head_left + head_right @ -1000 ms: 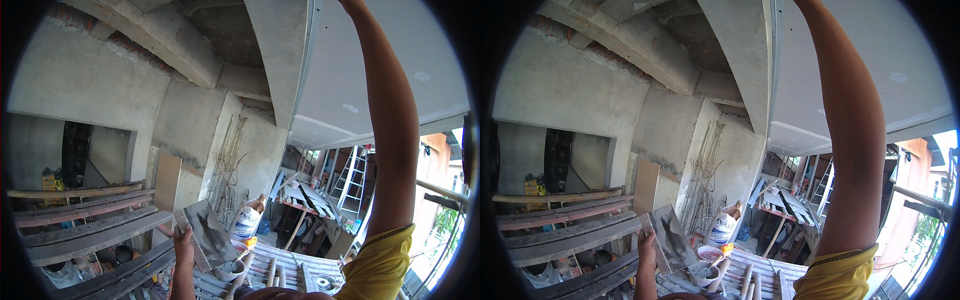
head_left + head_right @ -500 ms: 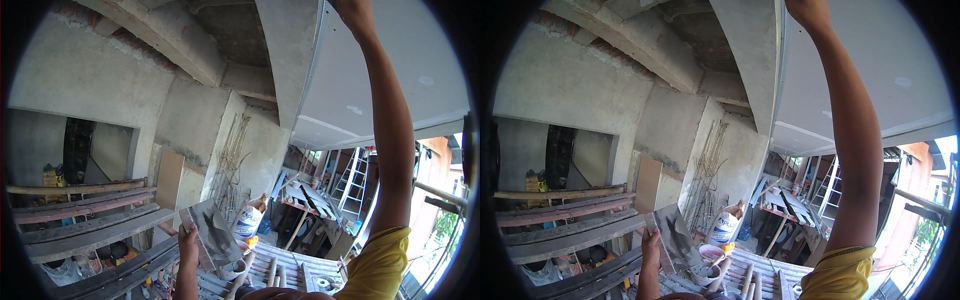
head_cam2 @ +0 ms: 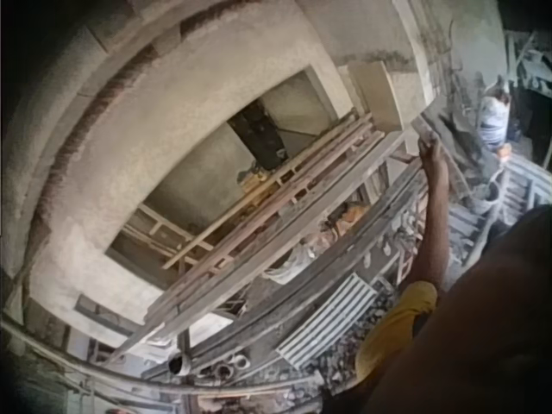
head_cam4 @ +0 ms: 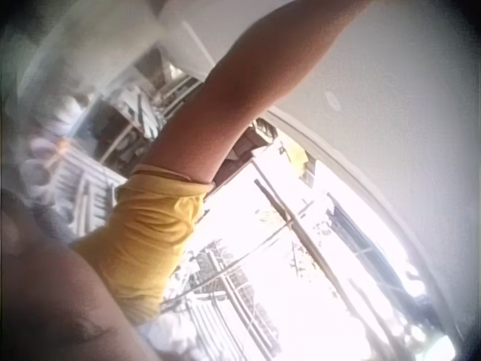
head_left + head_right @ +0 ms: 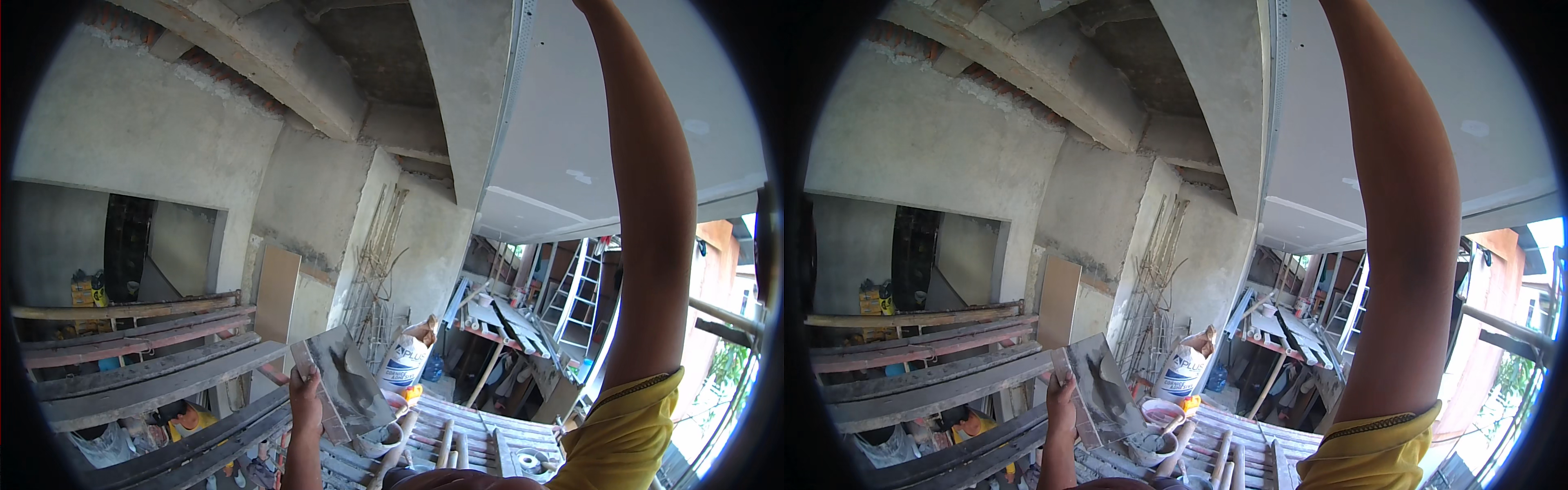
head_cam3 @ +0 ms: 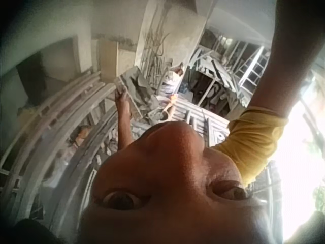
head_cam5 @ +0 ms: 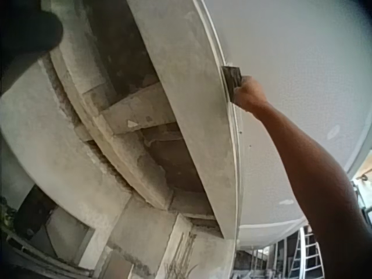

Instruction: The person applies plaster along a ceiling edge using putty knives, gathers more plaster into a container, and walks across the scaffolding. The person then spreads the plaster onto an interior wall using the putty knives.

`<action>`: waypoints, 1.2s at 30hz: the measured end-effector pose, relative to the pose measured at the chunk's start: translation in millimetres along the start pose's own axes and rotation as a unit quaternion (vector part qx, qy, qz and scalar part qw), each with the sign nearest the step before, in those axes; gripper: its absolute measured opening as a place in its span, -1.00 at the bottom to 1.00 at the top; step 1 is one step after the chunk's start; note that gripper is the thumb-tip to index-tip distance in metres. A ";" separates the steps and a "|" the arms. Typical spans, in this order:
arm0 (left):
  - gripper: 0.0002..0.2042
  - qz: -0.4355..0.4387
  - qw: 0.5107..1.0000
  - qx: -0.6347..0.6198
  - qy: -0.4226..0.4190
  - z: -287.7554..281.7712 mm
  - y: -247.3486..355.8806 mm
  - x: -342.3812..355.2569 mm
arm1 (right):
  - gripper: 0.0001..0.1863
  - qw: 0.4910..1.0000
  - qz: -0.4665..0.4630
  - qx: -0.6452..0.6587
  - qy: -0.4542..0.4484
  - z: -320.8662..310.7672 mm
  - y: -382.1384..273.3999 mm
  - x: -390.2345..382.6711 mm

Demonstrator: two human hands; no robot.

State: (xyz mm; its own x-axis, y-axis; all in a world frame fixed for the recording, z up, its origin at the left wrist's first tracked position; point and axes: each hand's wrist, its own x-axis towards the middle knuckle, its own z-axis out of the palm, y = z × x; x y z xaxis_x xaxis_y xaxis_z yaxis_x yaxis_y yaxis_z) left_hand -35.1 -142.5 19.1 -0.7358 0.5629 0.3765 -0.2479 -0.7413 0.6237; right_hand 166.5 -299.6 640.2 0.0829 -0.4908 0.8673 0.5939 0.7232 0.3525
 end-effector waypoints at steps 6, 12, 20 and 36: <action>-0.67 -0.010 1.000 0.010 -0.018 -0.8 -4.0 2.8 | -0.81 0.999 -0.038 0.026 0.016 17.6 8.4 -2.9; -0.66 -0.011 1.000 -0.003 -0.005 -3.4 -5.0 2.0 | -0.81 0.992 -0.091 0.090 -0.016 -9.6 30.3 -79.8; -0.65 0.006 1.000 -0.023 0.007 6.0 9.0 -6.0 | -0.88 0.998 0.029 0.054 -0.019 7.9 75.7 -40.7; -0.63 0.001 1.000 -0.018 -0.009 6.4 7.3 -5.9 | -0.74 0.990 -0.106 -0.082 0.047 63.2 97.0 -5.5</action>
State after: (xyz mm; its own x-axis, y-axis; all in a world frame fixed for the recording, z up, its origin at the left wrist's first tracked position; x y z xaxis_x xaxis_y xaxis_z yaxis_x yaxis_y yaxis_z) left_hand -28.5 -148.8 25.8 -0.7256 0.5667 0.3903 -0.2683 -0.7553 0.5979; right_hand 173.1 -196.0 691.8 0.0118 -0.6725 0.7400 0.7273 0.5136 0.4552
